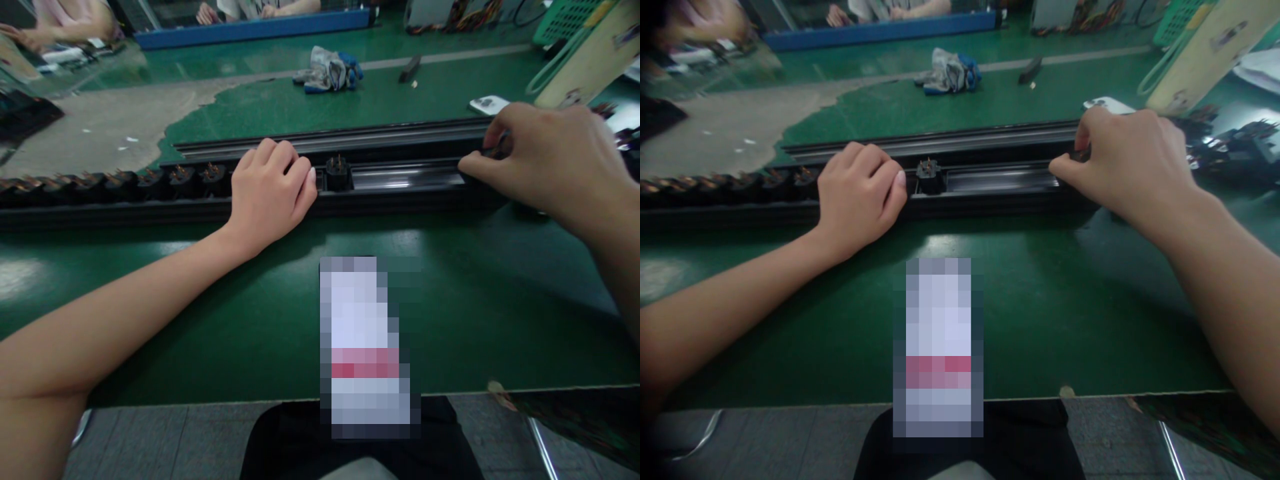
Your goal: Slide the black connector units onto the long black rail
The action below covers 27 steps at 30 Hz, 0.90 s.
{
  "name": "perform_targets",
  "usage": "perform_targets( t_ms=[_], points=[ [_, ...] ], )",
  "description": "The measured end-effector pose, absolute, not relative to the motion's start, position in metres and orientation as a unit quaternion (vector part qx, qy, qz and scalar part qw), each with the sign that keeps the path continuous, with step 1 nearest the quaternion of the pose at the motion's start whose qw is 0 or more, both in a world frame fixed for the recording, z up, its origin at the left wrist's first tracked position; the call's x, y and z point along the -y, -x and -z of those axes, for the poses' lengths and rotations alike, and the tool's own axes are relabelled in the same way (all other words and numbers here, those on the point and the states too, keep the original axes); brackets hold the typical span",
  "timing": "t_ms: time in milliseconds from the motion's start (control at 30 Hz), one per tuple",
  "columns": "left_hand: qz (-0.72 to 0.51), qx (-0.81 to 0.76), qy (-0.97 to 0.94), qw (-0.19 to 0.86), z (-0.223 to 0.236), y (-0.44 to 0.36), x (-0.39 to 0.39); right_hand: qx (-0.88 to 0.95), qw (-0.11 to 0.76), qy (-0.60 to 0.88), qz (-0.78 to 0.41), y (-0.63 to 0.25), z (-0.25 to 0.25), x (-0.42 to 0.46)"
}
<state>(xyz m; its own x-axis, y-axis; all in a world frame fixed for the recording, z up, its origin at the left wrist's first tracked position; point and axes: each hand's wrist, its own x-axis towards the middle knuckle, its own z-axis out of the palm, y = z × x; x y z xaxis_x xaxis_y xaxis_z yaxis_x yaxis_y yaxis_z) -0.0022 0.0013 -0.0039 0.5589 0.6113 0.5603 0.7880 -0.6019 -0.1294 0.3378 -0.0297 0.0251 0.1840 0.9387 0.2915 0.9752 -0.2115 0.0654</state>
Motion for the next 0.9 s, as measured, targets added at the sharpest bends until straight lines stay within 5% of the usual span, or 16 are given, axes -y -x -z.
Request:
perform_targets(
  t_ms=[900],
  points=[
    [0.227,0.427,0.866,0.129,0.0047,0.0023,-0.0033,0.631,0.061,0.761,0.137,-0.3419,-0.0283,0.0303]
  ],
)
